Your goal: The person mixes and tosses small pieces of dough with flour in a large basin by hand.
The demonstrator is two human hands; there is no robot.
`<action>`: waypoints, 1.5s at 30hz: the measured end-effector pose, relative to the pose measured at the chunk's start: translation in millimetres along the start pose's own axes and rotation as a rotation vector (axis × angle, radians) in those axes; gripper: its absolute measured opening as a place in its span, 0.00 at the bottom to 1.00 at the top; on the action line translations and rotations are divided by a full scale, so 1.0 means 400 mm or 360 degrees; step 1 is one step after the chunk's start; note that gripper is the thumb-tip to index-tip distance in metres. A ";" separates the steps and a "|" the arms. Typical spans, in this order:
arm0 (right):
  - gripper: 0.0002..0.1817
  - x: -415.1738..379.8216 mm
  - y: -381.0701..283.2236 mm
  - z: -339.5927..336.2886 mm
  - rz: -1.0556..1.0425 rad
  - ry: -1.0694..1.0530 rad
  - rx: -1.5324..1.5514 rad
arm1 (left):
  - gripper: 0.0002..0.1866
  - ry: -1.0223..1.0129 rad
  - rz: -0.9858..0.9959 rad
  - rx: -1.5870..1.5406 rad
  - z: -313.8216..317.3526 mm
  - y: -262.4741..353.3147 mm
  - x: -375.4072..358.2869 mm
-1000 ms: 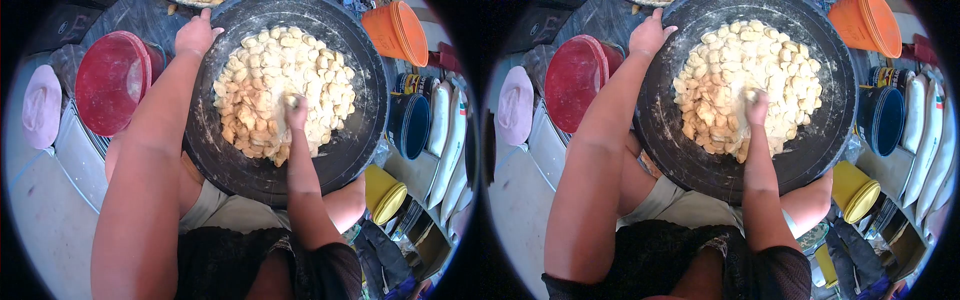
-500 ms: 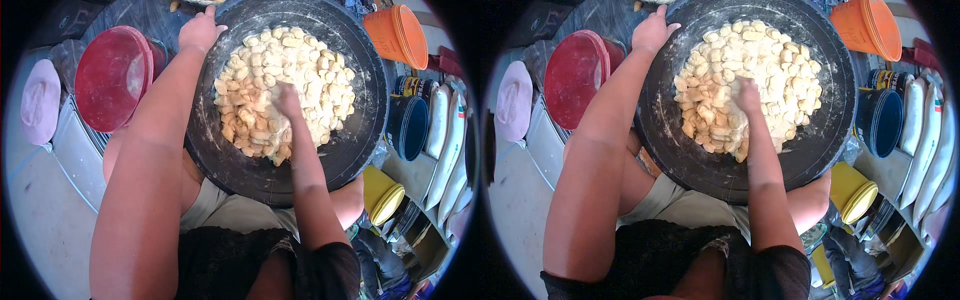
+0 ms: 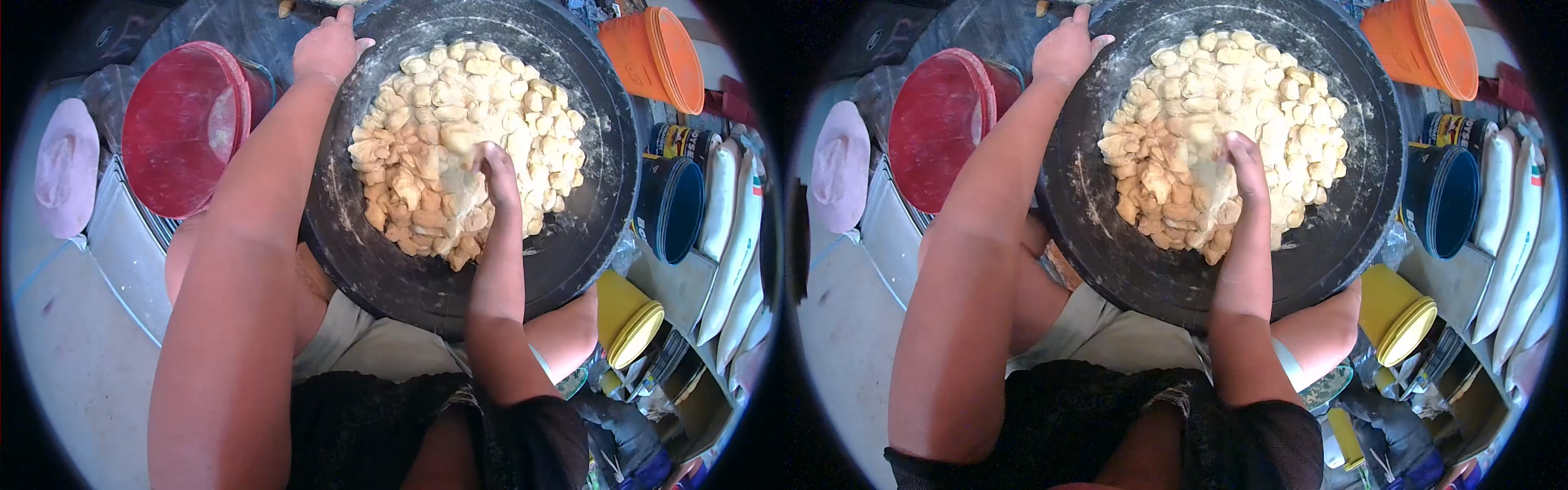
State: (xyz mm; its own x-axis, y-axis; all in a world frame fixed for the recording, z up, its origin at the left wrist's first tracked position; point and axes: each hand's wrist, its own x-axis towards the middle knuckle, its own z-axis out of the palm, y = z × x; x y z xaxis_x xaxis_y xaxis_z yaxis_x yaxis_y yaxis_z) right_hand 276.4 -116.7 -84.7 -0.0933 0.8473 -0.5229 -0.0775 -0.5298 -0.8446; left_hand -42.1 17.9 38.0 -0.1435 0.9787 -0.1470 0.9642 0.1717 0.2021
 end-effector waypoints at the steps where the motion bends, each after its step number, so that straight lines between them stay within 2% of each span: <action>1: 0.19 0.034 0.019 -0.008 -0.0003 0.0118 -0.0286 | 0.30 -0.0037 -0.0024 0.0002 -0.004 0.004 -0.001; 4: 0.31 0.140 0.070 0.062 -0.0564 0.1076 -0.1369 | 0.36 0.0063 0.0086 0.0098 0.062 -0.042 0.021; 6: 0.43 0.165 0.070 0.196 -0.0082 0.0932 -0.1931 | 0.33 0.0081 0.0070 0.0098 0.057 -0.037 0.019; 8: 0.46 0.157 0.105 0.282 -0.0224 0.0566 -0.2105 | 0.31 0.0089 0.0063 0.0107 0.051 -0.028 0.020; 10: 0.33 0.103 0.090 0.311 -0.0258 -0.0277 -0.2105 | 0.31 0.0078 0.0048 0.0123 0.050 -0.027 0.017; 12: 0.30 -0.023 0.102 0.334 -0.0716 -0.0810 -0.2501 | 0.32 0.0073 0.0065 0.0122 0.048 -0.023 0.017; 14: 0.26 -0.114 -0.024 0.337 -0.0701 -0.1717 -0.2476 | 0.32 0.0072 0.0056 0.0144 0.048 -0.026 0.021; 17: 0.26 -0.004 0.040 0.243 -0.0607 -0.1439 -0.1432 | 0.32 0.0090 0.0070 0.0158 0.054 -0.030 0.027; 18: 0.20 0.069 0.081 0.214 -0.1167 -0.0912 -0.1573 | 0.31 0.0078 0.0053 0.0154 0.055 -0.029 0.024; 19: 0.19 0.118 0.016 0.196 -0.0601 -0.0707 -0.1666 | 0.31 0.0071 0.0057 0.0143 0.054 -0.030 0.021; 20: 0.20 0.175 -0.013 0.185 -0.0549 -0.0277 -0.2179 | 0.31 0.0059 0.0063 0.0132 0.050 -0.029 0.020; 21: 0.22 0.233 -0.017 0.172 0.0082 0.0034 -0.2155 | 0.31 0.0057 0.0072 0.0121 0.047 -0.028 0.020; 22: 0.22 0.270 0.056 0.141 -0.0602 0.0767 -0.2273 | 0.31 0.0048 0.0062 0.0120 0.047 -0.028 0.020; 24: 0.21 0.272 0.071 0.177 -0.0320 0.0812 -0.2409 | 0.30 0.0030 0.0053 0.0121 0.047 -0.027 0.023; 27: 0.13 0.247 0.123 0.177 -0.0586 0.0512 -0.2295 | 0.30 -0.0001 0.0025 0.0107 0.041 -0.024 0.022; 30: 0.07 0.209 0.104 0.108 -0.0536 0.0468 -0.1389 | 0.29 -0.0017 0.0019 0.0081 0.031 -0.018 0.016; 32: 0.08 0.213 0.105 0.052 -0.0457 0.0741 -0.0030 | 0.29 0.0008 0.0032 0.0049 0.030 -0.021 0.022; 35: 0.04 0.154 0.091 0.020 -0.0625 0.0565 0.0612 | 0.33 -0.0002 0.0058 0.0049 0.043 -0.034 0.021; 38: 0.10 0.022 -0.006 0.065 -0.0178 -0.0362 0.0625 | 0.34 0.0035 0.0084 0.0064 0.056 -0.042 0.027; 39: 0.17 0.007 -0.016 0.067 0.0156 -0.0503 0.0456 | 0.34 0.0054 0.0090 0.0078 0.058 -0.043 0.026; 42: 0.21 0.068 0.026 0.102 -0.0308 0.0187 -0.1275 | 0.34 0.0050 0.0085 0.0096 0.055 -0.040 0.025; 43: 0.24 0.107 0.084 0.095 -0.0524 0.0564 -0.1817 | 0.34 0.0040 0.0078 0.0097 0.054 -0.038 0.026; 45: 0.23 0.126 0.091 0.096 -0.0489 0.0564 -0.1980 | 0.34 0.0033 0.0071 0.0098 0.059 -0.039 0.030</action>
State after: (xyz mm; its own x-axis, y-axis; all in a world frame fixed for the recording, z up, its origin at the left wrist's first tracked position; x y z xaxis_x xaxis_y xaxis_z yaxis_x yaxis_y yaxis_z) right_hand 230.6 -94.6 -137.6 0.0412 0.9901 -0.1341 0.9225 -0.0893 -0.3756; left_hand -53.7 24.1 10.1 -0.1040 0.9875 -0.1188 0.9816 0.1212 0.1479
